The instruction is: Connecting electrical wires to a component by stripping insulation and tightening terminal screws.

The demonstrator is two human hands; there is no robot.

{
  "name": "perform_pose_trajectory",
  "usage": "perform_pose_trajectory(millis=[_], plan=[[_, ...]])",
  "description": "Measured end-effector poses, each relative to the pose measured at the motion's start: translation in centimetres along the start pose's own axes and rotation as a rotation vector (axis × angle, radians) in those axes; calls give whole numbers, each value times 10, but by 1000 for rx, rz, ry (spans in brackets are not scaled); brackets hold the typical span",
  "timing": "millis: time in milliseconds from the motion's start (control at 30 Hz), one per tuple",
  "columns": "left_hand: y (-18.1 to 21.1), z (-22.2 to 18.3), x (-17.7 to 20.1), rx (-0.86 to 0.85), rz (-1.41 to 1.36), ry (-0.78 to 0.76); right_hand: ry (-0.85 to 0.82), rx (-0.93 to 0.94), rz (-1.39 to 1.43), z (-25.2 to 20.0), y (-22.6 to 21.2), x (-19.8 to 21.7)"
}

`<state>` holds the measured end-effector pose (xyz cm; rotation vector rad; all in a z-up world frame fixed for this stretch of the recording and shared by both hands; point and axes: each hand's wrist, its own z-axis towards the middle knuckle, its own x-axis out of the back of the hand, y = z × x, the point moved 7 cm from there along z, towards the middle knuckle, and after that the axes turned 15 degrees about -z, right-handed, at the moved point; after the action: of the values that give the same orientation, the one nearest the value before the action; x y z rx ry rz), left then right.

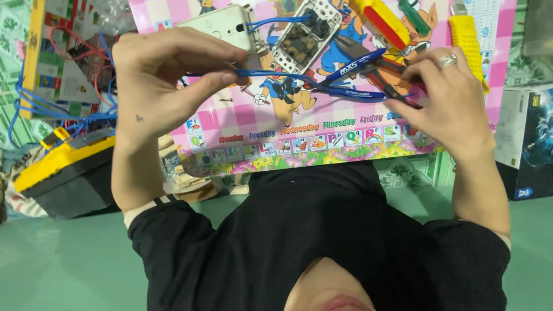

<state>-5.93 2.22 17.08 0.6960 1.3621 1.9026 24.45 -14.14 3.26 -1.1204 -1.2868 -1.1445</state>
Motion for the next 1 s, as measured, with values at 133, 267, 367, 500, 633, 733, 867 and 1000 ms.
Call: perform_pose_trajectory(millis=[133,267,367,500,633,733,867,1000], plan=[[19,3,2,90,77,-100,-6,-43,244,-4,9,-4],[27,-1,14,-2,311,-247,-47,-131,442,-3,11,7],[17,-10,22,-56,446,-292,100,-121,374,-9,14,10],[31,3,6,-74,344,-311,283,-50,87,-12,17,8],[23,11,-9,-188,283,-314,365,64,204,13,-16,41],[13,17,-27,-233,162,-321,292,256,616,42,-55,68],[6,21,-39,-314,-18,-303,24,482,820,80,-103,86],[10,-20,-14,-283,314,-251,131,403,782,77,-93,96]])
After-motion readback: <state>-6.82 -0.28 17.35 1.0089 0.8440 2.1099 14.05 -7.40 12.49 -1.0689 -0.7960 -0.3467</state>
